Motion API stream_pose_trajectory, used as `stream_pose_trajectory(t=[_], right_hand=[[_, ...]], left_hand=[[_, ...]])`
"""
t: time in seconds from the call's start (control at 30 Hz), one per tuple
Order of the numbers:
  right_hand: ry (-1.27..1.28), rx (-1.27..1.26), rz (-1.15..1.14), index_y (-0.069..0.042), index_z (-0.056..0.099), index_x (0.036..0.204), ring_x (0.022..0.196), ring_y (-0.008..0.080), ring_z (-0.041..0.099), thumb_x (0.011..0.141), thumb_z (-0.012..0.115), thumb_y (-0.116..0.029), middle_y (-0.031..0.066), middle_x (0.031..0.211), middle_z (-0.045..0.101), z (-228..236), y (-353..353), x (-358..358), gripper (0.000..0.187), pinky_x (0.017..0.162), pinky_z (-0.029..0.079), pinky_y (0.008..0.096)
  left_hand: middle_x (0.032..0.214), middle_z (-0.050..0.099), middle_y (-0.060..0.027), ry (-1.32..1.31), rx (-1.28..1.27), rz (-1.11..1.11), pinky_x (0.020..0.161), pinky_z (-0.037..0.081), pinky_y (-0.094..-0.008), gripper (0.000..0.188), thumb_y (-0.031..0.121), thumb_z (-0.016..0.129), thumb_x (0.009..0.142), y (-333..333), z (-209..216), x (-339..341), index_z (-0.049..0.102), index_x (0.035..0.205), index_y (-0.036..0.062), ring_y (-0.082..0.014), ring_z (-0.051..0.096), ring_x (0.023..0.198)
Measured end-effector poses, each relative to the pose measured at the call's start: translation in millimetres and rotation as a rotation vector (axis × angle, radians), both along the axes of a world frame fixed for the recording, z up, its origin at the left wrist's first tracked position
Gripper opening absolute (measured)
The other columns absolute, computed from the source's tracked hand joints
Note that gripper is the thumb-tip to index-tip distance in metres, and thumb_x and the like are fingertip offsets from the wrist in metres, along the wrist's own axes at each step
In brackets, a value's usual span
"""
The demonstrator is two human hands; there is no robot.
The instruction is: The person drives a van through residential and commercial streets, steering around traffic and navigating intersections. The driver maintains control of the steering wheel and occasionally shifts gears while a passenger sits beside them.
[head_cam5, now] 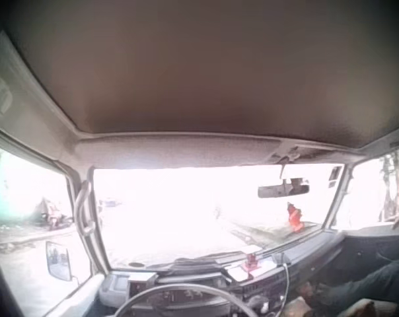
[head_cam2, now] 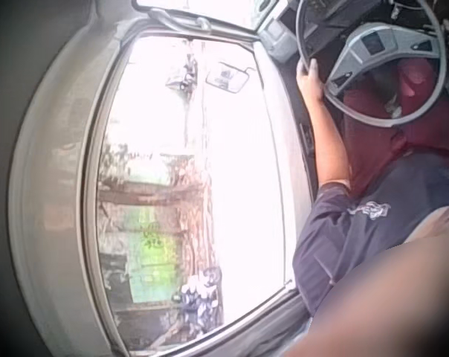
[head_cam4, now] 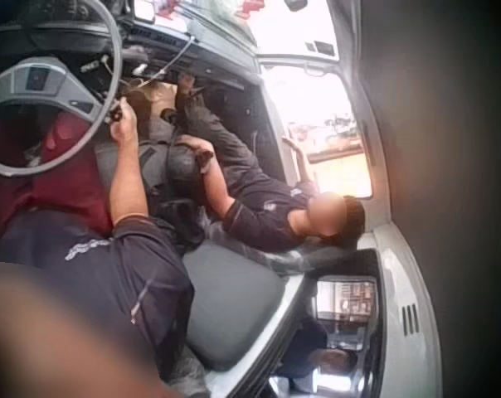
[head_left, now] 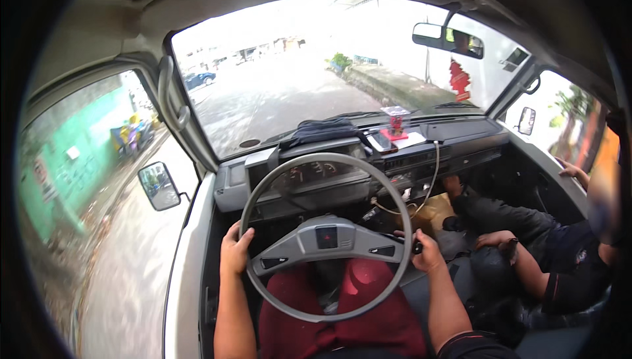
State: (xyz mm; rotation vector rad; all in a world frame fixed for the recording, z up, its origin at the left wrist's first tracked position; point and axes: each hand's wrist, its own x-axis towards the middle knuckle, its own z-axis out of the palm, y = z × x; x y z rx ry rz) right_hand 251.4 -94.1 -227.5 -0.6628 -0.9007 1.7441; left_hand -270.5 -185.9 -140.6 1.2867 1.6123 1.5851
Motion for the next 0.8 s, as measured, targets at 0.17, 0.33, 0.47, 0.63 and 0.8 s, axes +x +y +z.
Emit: stream_pose_trajectory(t=[0.17,0.33,0.47,0.63,0.8], right_hand=[[0.077,0.119,0.107,-0.006,0.067,0.083,0.119,0.0316,0.061,0.103,0.058,-0.042,0.0231,0.141,0.060,-5,6,1,0.043,0.102,0.049,0.0432],[0.168,0.063,0.128,-0.003,0.070,0.080,0.118,0.0364,0.064,0.106,0.052,-0.040,0.0292,0.136,0.061,-16,8,1,0.049,0.104,0.049,0.0477],[0.176,0.039,0.057,-0.003,0.067,0.076,0.124,0.0385,0.059,0.108,0.050,-0.038,0.0317,0.133,0.061,-19,7,1,0.050,0.110,0.043,0.0504],[0.143,0.053,0.036,-0.005,0.066,0.079,0.127,0.0396,0.057,0.107,0.050,-0.039,0.0325,0.135,0.060,-14,7,0,0.047,0.108,0.046,0.0493],[0.067,0.049,-0.018,-0.009,0.065,0.086,0.119,0.0433,0.062,0.106,0.050,-0.039,0.0337,0.141,0.056,-9,1,-4,0.040,0.103,0.050,0.0573]], left_hand=[[0.097,0.068,-0.0033,-0.029,-0.019,-0.035,0.089,0.046,-0.0281,0.050,0.029,0.074,0.092,8,14,4,0.067,0.128,-0.0047,-0.0127,0.060,0.093],[0.095,0.068,-0.0023,-0.140,0.015,-0.139,0.088,0.044,-0.0268,0.049,0.031,0.069,0.094,1,12,4,0.067,0.126,-0.0056,-0.0115,0.060,0.091],[0.114,0.070,-0.0102,-0.166,-0.067,-0.216,0.096,0.044,-0.0335,0.041,0.038,0.064,0.096,-5,3,0,0.070,0.113,0.0011,-0.0186,0.063,0.107],[0.110,0.072,-0.0100,-0.189,-0.083,-0.320,0.097,0.044,-0.0333,0.040,0.034,0.063,0.098,-5,-2,-6,0.070,0.114,-0.0014,-0.0184,0.063,0.101],[0.112,0.072,-0.0137,-0.302,-0.114,-0.423,0.102,0.049,-0.0387,0.036,0.029,0.060,0.099,-13,-9,-8,0.069,0.113,-0.0033,-0.0244,0.066,0.111]])
